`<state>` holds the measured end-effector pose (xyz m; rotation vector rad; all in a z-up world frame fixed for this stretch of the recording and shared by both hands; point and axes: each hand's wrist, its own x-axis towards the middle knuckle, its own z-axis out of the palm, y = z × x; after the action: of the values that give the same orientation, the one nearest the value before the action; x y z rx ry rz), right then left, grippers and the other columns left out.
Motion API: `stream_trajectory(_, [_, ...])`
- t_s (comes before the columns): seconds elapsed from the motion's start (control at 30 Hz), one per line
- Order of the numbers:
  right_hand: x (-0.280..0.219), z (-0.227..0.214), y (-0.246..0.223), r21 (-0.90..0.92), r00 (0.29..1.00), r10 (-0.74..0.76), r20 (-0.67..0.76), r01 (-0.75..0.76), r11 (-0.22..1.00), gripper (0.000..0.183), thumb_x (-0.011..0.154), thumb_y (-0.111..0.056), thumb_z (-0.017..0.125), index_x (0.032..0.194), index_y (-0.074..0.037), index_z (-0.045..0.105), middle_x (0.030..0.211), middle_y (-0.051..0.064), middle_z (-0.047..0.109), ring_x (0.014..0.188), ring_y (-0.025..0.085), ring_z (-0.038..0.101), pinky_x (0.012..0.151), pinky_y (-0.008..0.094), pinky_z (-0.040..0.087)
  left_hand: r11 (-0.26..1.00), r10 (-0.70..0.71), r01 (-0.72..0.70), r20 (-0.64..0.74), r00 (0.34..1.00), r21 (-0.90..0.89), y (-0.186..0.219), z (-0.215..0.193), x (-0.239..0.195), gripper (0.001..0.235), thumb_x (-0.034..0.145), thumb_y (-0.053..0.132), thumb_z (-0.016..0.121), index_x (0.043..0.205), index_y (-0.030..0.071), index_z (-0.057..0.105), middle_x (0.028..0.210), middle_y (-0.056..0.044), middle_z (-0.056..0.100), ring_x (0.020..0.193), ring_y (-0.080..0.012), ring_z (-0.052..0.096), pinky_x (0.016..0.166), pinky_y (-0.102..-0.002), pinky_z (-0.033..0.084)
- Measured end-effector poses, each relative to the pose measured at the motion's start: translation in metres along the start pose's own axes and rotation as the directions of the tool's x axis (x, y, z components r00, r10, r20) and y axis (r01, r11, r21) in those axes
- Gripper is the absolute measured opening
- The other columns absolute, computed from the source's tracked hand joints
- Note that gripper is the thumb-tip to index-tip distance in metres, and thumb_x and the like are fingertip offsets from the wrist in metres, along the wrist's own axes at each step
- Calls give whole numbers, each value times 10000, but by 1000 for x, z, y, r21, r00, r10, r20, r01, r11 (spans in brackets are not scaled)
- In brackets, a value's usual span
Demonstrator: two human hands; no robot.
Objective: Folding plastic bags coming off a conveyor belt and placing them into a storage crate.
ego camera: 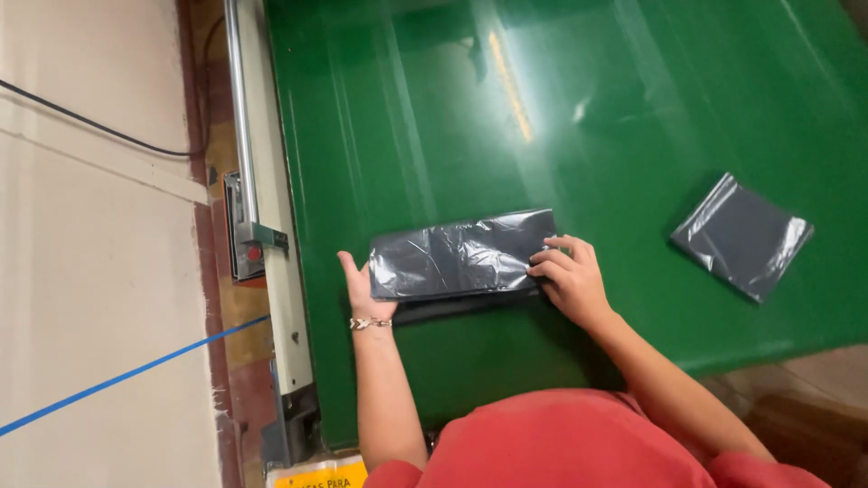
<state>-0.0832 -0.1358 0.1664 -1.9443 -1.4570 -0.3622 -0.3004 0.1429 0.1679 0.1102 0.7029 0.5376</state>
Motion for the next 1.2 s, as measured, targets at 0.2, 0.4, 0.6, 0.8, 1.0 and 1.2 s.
stream_trajectory(0.2, [-19,-2,0,-18,999,21,48,-20,1000,243,669,-61,750,834,-225,679,1006,-77,713,1189,215,605,1082,444,441,891,130,-198,190,973,409,1,-25,-16,512,1051,385,437,1456,75,474,1427,-196,554,1285,-332,560,1033,-507,502])
stream_trajectory(0.4, [-24,1,1,-113,997,22,70,-14,993,221,673,-81,734,844,-205,668,1061,-61,716,1236,234,590,1104,455,434,-554,423,-513,752,505,656,-17,-39,-58,728,821,285,792,1415,19,467,1446,-208,461,1359,-387,433,1120,-496,369])
stream_trajectory(0.6, [5,-7,-66,-32,946,-223,236,237,971,574,631,-95,610,1198,-6,631,1277,188,632,1317,403,516,1141,542,367,-964,-261,-140,909,324,-227,-24,-68,-53,140,964,366,585,1018,240,615,962,55,598,1007,-161,610,747,-321,473])
stream_trajectory(0.8, [-26,54,-115,78,933,-302,193,293,953,510,788,-141,581,1263,45,599,1326,232,604,1312,393,535,1131,500,376,-812,-505,-531,745,435,-241,-46,-54,-47,202,797,391,617,672,251,541,590,54,546,566,-182,615,495,-360,487])
stream_trajectory(1.0, [-74,32,-102,526,981,-154,118,70,847,296,954,-149,486,1151,-59,688,1150,118,713,1118,330,672,1050,509,473,-283,-552,-683,468,690,674,-78,47,-57,277,932,322,602,920,89,751,957,-153,759,964,-327,712,857,-417,559])
stream_trajectory(1.2, [-82,48,-64,728,657,615,435,-659,188,190,1027,-138,504,961,-113,680,794,-62,611,772,86,567,710,296,504,31,-400,91,-71,914,995,-45,-21,76,931,932,795,110,1222,118,679,1117,-136,737,987,-265,733,763,-339,621])
